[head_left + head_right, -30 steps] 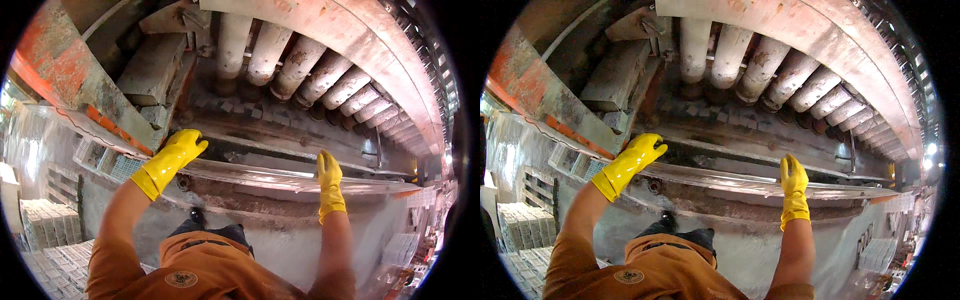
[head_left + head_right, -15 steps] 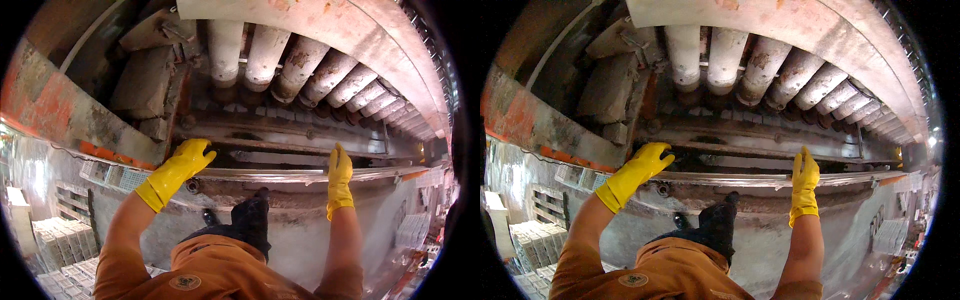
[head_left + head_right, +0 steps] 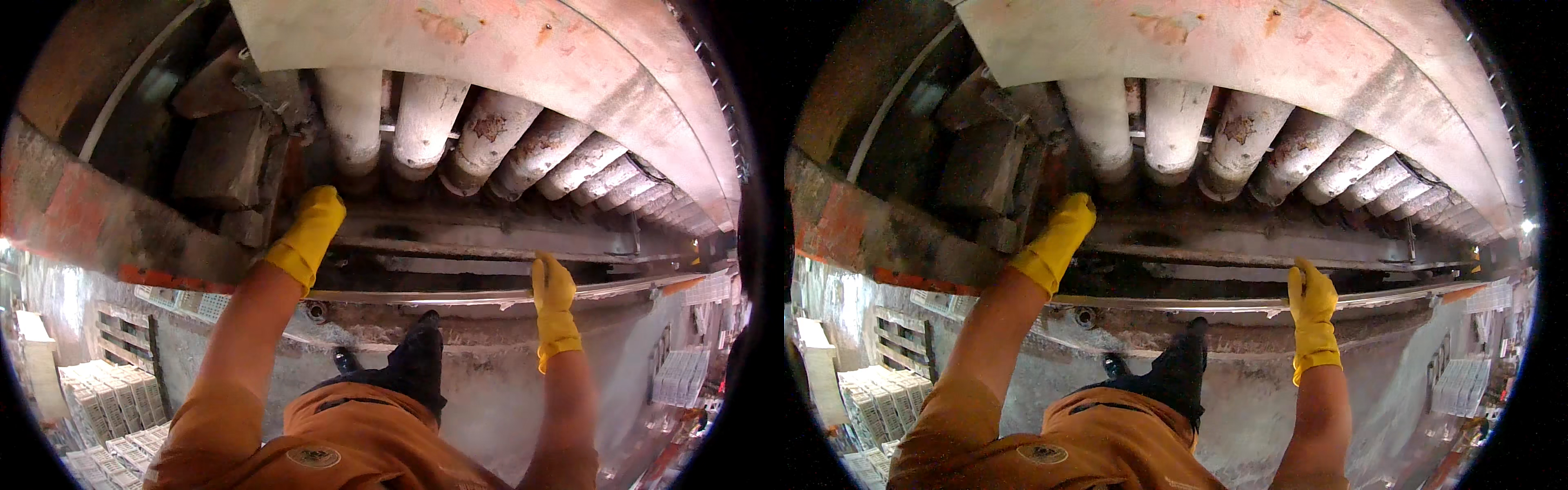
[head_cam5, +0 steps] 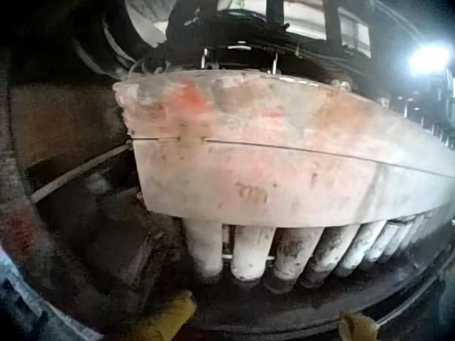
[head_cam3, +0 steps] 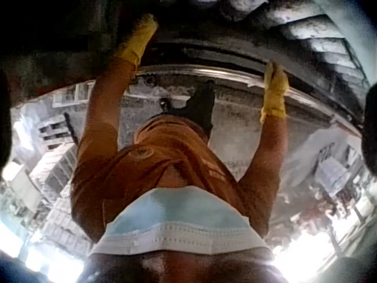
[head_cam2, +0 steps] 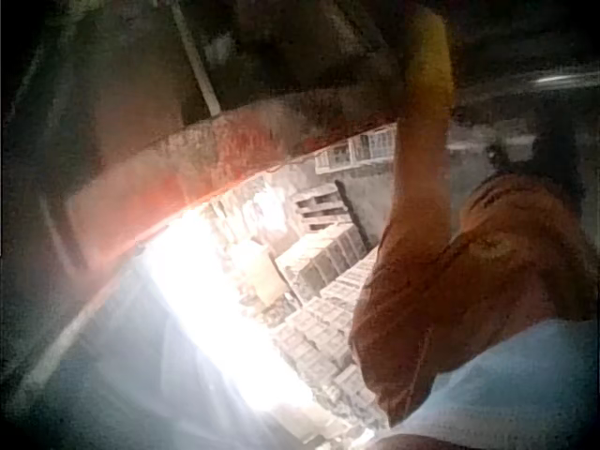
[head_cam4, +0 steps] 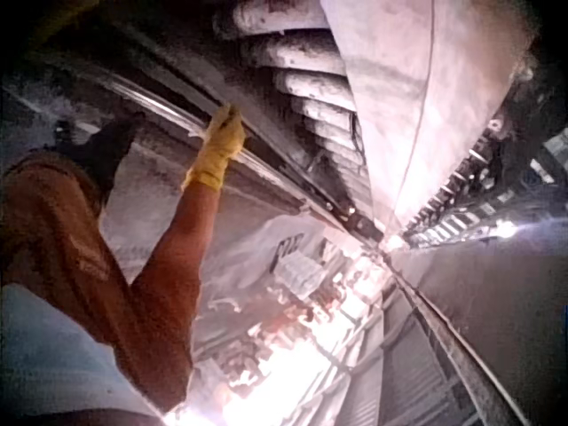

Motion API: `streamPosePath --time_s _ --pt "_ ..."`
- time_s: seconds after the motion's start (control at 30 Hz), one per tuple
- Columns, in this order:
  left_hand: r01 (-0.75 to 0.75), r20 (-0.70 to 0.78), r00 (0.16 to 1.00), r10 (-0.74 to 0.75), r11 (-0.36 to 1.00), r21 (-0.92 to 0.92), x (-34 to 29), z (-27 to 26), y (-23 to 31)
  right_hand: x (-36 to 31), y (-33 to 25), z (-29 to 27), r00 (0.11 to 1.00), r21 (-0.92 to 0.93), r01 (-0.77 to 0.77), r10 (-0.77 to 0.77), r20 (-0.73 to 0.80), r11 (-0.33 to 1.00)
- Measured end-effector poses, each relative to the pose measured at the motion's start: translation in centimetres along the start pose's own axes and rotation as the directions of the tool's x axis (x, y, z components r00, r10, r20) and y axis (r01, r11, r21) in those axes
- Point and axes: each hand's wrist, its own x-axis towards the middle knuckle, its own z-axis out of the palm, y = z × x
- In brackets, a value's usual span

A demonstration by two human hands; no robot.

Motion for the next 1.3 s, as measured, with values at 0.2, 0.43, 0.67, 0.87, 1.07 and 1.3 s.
streamPosePath --time_s 0.2,0.43,0.67,0.87,1.07,1.3 --pt "-0.018 -0.191 0.978 0.08 0.951 0.309 4.4 -3.2 1.5 1.2 0.4 0.6 0.999 -0.015 0.008 -0.008 -0.037 1.0" --pt "-0.016 -0.268 0.957 0.108 0.946 0.325 10.1 -1.8 0.3 0.1 -0.1 0.2 0.987 0.051 0.119 -0.112 -0.114 0.992" --pt "-0.019 -0.33 0.937 0.12 0.956 0.294 13.3 0.2 -0.6 -3.6 -0.1 -1.3 0.991 0.09 0.115 -0.108 -0.077 0.989" --pt "-0.005 -0.378 0.919 0.112 0.962 0.273 15.6 1.9 -1.7 -6.5 0.6 -2.6 0.991 0.025 0.132 -0.132 0.024 0.991" --pt "0.006 -0.427 0.898 0.103 0.969 0.246 18.0 3.3 -3.2 -8.0 1.1 -3.0 0.99 0.036 0.128 -0.13 0.056 0.991" --pt "-0.009 -0.48 0.87 0.115 0.976 0.218 19.7 5.2 -5.0 -9.0 1.6 -3.0 0.983 0.014 0.17 -0.17 0.068 0.985"
